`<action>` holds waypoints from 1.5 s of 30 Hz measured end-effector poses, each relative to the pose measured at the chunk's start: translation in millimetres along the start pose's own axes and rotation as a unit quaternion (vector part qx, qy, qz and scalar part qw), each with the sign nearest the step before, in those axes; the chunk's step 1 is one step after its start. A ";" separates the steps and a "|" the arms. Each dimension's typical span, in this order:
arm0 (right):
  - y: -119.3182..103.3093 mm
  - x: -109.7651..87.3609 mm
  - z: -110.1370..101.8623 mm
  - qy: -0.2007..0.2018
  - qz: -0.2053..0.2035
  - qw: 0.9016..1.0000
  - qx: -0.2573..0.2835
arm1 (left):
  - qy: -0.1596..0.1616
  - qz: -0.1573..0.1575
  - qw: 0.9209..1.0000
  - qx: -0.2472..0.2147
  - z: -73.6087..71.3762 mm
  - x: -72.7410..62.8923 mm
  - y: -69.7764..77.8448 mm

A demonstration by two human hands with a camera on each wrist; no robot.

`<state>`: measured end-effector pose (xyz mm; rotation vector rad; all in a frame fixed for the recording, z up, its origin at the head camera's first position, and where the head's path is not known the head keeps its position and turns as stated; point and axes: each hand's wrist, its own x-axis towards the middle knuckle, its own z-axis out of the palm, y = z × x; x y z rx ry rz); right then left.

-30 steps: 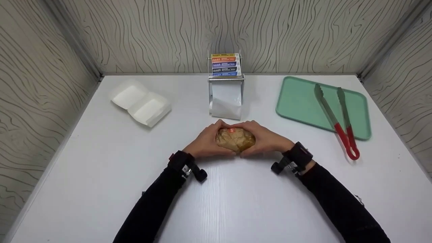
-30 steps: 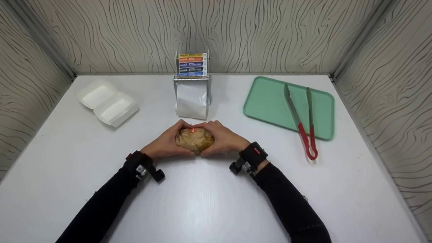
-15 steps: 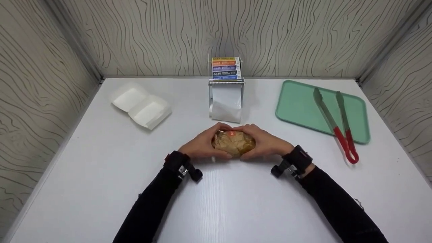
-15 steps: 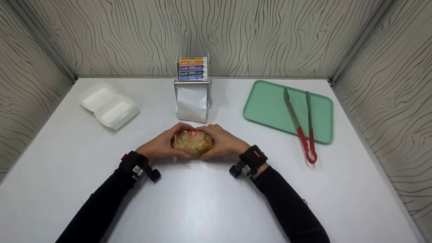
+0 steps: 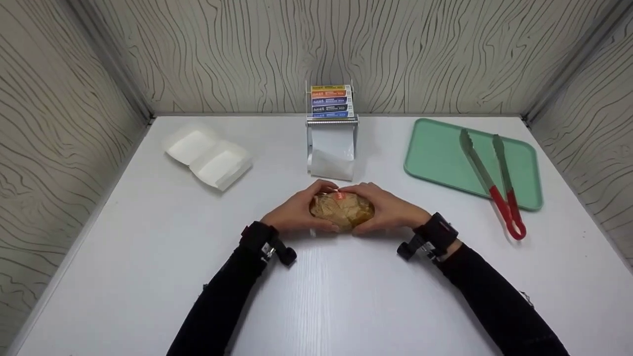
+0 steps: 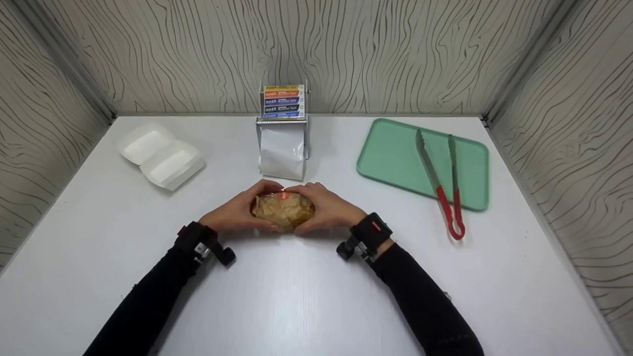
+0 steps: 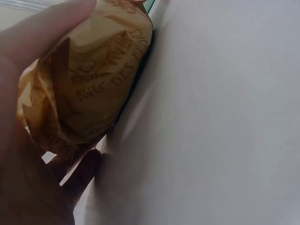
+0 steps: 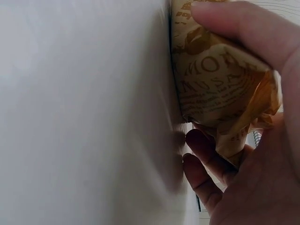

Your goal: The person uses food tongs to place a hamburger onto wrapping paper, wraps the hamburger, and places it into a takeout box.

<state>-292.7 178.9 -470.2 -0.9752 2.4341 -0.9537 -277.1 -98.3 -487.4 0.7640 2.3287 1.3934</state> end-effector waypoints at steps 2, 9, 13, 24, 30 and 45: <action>0.3 0.1 0.3 0.002 -0.001 1.000 -0.002 | -0.004 -0.004 1.000 -0.005 -0.4 -0.7 0.2; 3.8 -1.4 3.5 -0.005 0.006 1.000 -0.011 | -0.009 0.022 1.000 0.004 -12.2 -6.3 0.7; 0.8 -1.0 1.0 -0.004 0.005 1.000 -0.006 | 0.019 0.058 0.998 0.022 -27.6 -9.0 1.0; 1.4 -1.2 -2.1 -0.006 0.007 1.000 -0.004 | 0.027 0.054 0.998 0.019 -32.3 -8.6 0.0; -0.6 -0.3 -0.7 -0.004 0.005 1.000 0.012 | 0.031 0.056 0.997 0.033 -19.5 -4.3 6.2; -0.2 0.1 -1.1 -0.005 0.010 1.000 0.008 | 0.153 0.072 0.984 0.053 -55.6 -14.0 9.8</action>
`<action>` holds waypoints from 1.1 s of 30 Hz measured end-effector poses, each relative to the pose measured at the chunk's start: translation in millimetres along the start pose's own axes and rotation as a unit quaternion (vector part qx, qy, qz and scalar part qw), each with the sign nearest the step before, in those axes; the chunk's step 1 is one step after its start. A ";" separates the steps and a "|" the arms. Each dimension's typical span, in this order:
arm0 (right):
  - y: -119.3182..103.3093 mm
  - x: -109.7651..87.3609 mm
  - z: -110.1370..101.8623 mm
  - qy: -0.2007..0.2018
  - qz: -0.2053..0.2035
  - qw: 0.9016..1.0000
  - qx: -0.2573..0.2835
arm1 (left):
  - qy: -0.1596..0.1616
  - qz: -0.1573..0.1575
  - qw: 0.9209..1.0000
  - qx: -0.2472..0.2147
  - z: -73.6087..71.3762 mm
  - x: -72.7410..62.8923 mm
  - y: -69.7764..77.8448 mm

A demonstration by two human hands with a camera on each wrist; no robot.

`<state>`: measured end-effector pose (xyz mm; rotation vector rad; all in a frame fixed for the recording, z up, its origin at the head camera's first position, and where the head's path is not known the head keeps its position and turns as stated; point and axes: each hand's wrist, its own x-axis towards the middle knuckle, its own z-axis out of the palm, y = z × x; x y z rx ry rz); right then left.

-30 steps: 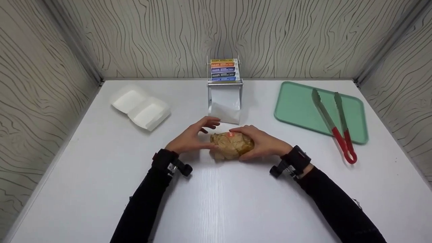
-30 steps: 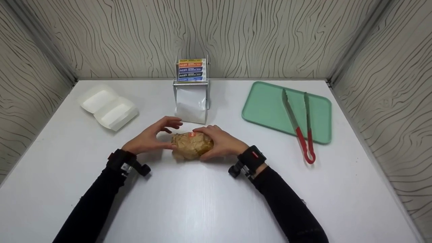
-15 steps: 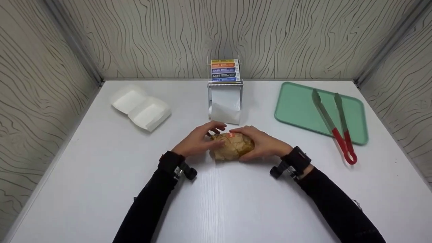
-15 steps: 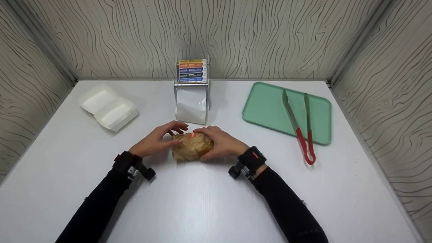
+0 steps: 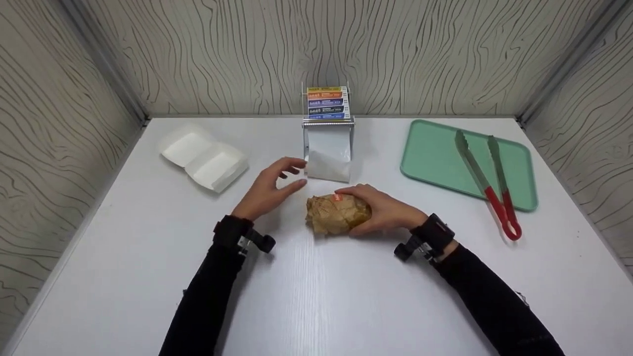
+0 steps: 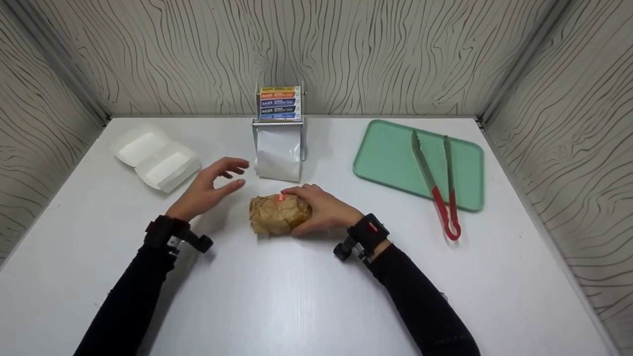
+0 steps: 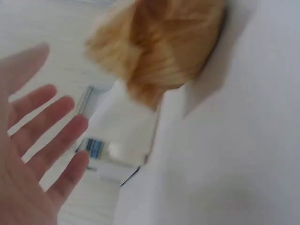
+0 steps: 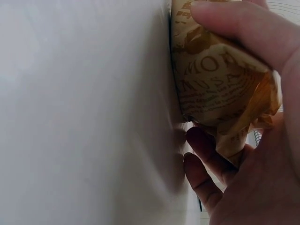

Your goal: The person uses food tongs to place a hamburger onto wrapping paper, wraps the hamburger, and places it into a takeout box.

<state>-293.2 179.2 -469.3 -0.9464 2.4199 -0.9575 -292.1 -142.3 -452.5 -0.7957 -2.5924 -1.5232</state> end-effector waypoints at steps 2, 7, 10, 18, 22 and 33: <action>-0.1 -0.3 0.7 0.000 0.000 1.000 0.002 | 0.051 -0.007 0.998 0.027 -13.8 -2.2 -3.8; 0.3 -0.6 1.5 -0.002 0.000 1.000 0.005 | 0.149 -0.044 0.980 0.128 -54.4 -14.4 -20.8; 0.3 -0.3 1.4 -0.003 -0.004 1.000 -0.002 | 0.196 -0.079 0.957 0.197 -80.5 -28.5 -33.4; 0.4 0.3 0.5 -0.003 -0.012 1.000 -0.008 | 0.264 -0.235 0.919 0.174 -125.6 -67.2 -64.2; 0.7 0.4 0.4 -0.007 -0.006 1.000 -0.004 | 0.219 -0.289 0.920 0.148 -128.9 -74.0 -74.1; 1.3 0.1 0.1 -0.008 -0.005 1.000 0.004 | 0.157 -0.301 0.929 0.149 -121.4 -72.4 -80.9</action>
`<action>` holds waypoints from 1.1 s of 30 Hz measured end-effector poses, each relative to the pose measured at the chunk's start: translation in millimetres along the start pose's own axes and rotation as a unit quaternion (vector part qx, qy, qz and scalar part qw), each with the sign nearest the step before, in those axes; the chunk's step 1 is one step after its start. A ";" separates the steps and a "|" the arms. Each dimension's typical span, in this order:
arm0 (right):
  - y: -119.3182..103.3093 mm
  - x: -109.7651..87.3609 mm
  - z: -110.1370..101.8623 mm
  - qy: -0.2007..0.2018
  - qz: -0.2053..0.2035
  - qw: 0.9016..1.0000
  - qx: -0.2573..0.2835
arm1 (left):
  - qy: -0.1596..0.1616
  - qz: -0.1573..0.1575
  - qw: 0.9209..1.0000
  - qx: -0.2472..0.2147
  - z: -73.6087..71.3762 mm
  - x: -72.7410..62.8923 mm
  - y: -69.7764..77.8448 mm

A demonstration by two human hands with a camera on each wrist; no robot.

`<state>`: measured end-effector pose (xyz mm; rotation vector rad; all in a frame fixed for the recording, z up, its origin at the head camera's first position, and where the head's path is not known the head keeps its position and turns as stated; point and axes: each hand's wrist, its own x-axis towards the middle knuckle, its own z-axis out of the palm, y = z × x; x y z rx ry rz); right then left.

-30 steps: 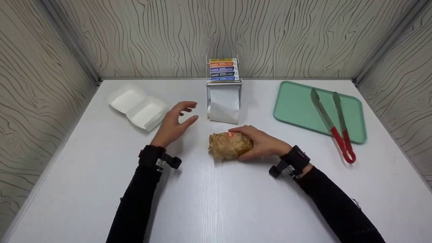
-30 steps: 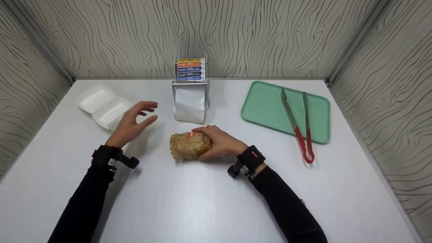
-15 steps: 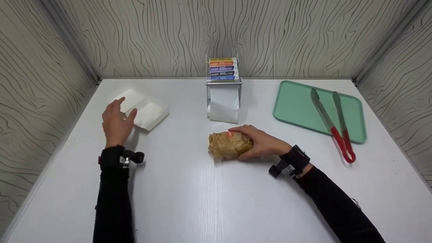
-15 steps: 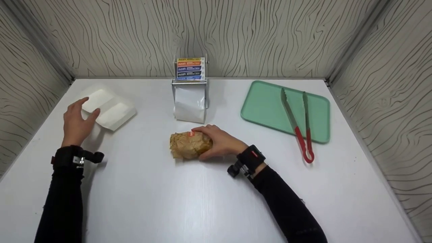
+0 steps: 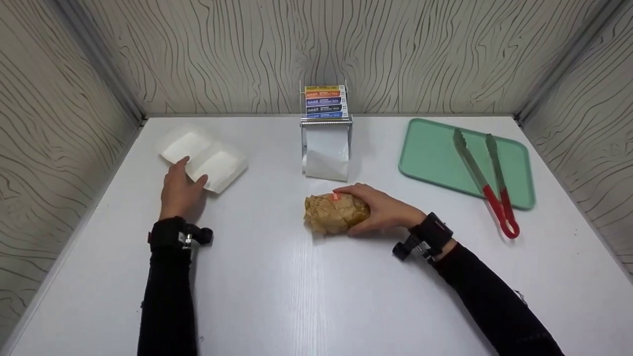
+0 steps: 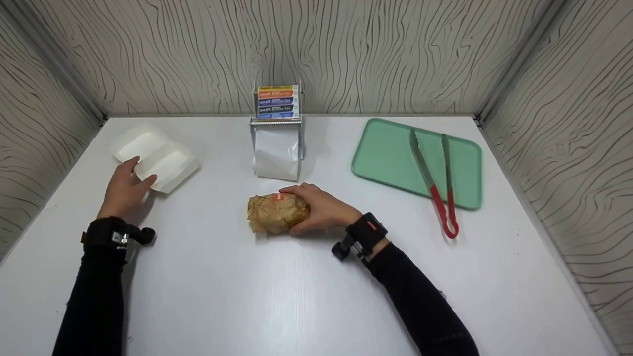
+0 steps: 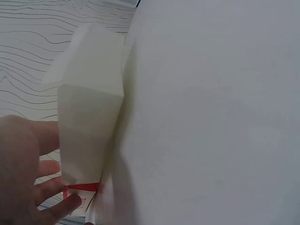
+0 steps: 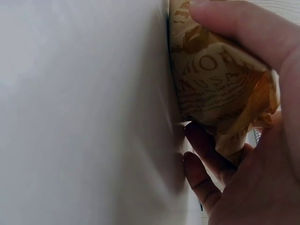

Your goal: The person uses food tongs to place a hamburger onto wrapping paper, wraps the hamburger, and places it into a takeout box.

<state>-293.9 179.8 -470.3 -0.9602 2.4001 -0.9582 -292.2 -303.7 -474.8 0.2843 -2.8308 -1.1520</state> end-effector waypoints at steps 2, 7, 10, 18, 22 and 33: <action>0.2 -0.1 0.6 0.001 0.001 1.000 -0.001 | -0.002 0.008 1.000 0.003 -0.4 -0.1 -0.5; -1.7 1.1 2.3 0.002 0.003 1.000 -0.001 | -0.007 0.034 0.999 0.004 -2.3 -0.2 -4.7; -2.8 1.9 2.7 0.001 0.006 1.000 -0.001 | -0.005 0.043 0.999 -0.005 -3.2 -0.5 -7.5; -0.6 -0.3 0.8 0.001 0.009 1.000 0.003 | 0.070 0.056 0.995 -0.037 3.0 -1.4 -7.1; 0.6 -0.9 2.6 0.003 0.007 1.000 -0.001 | 0.102 0.064 0.992 -0.037 5.6 -3.5 -6.2; 2.7 -26.3 3.4 0.007 -0.004 1.000 0.010 | 0.004 0.112 0.994 -0.021 4.2 -20.7 -2.2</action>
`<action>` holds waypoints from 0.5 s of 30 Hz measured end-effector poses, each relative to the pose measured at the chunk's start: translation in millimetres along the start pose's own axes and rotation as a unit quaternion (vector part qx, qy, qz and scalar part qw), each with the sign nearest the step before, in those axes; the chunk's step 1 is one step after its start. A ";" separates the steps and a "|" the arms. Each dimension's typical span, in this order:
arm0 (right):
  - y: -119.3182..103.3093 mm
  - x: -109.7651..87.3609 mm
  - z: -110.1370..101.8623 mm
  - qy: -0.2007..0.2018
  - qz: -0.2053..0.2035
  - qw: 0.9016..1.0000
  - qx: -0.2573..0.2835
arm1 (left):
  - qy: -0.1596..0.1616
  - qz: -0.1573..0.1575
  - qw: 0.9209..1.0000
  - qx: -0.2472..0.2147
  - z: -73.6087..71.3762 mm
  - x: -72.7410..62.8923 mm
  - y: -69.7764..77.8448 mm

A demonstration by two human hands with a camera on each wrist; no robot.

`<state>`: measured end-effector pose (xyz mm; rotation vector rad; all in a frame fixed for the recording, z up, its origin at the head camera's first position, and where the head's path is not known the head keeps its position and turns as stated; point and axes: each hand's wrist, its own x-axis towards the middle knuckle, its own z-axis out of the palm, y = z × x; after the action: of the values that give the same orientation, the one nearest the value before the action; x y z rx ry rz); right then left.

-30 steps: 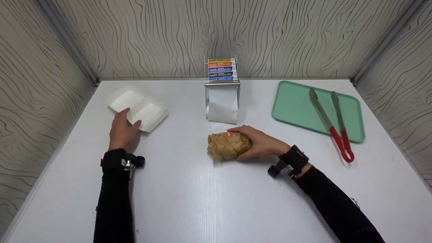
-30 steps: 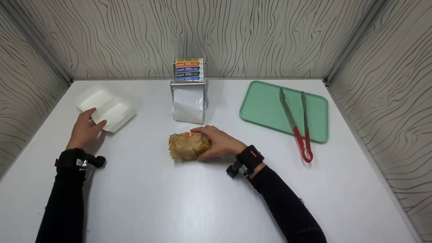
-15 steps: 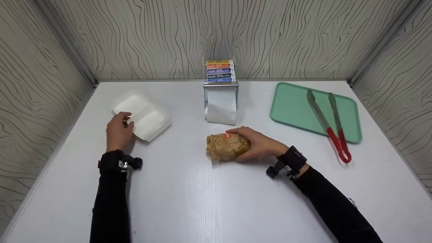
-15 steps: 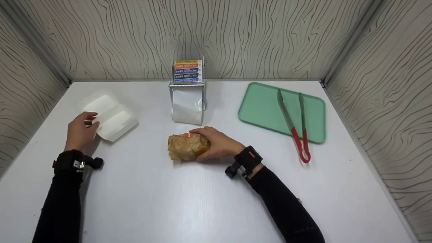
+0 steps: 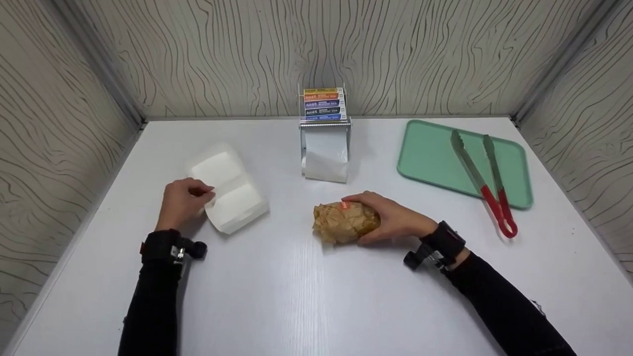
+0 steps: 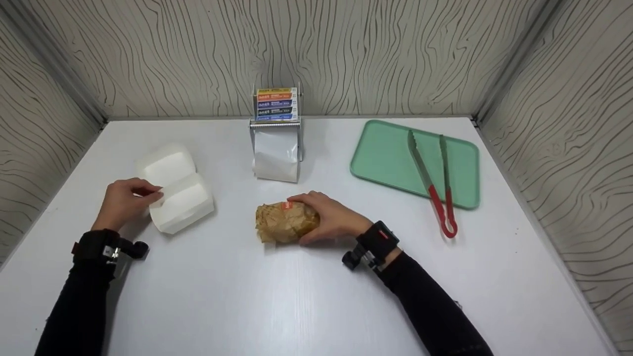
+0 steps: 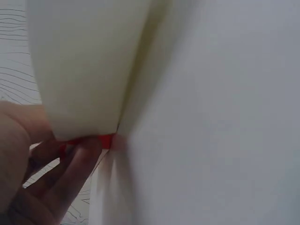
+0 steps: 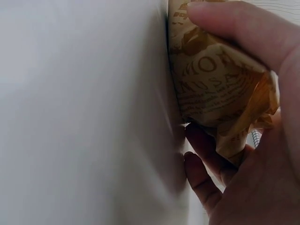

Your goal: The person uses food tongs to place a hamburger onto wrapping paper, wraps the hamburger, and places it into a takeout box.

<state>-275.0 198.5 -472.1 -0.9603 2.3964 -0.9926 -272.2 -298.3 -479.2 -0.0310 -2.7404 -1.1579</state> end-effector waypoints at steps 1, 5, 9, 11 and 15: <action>0.7 -2.5 -0.2 0.002 -0.001 1.000 -0.002 | -0.011 0.004 1.000 -0.005 0.1 -1.1 0.9; 2.2 -8.2 -0.7 0.004 -0.010 1.000 -0.010 | -0.060 0.009 0.998 -0.023 3.1 -2.4 8.6; 1.5 -9.1 -1.1 0.005 -0.011 1.000 -0.014 | -0.087 0.012 0.996 -0.021 10.5 -0.8 18.8; 0.8 -9.0 -1.4 0.005 -0.006 1.000 -0.012 | -0.089 0.016 0.996 -0.021 13.7 -0.1 22.9; -0.4 -8.3 -2.1 0.002 -0.002 1.000 -0.012 | -0.088 0.025 0.996 -0.022 17.9 -0.1 28.5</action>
<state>-270.2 205.2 -469.7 -0.9739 2.4161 -0.9709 -272.3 -265.5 -471.2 -0.2149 -2.8455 -1.2585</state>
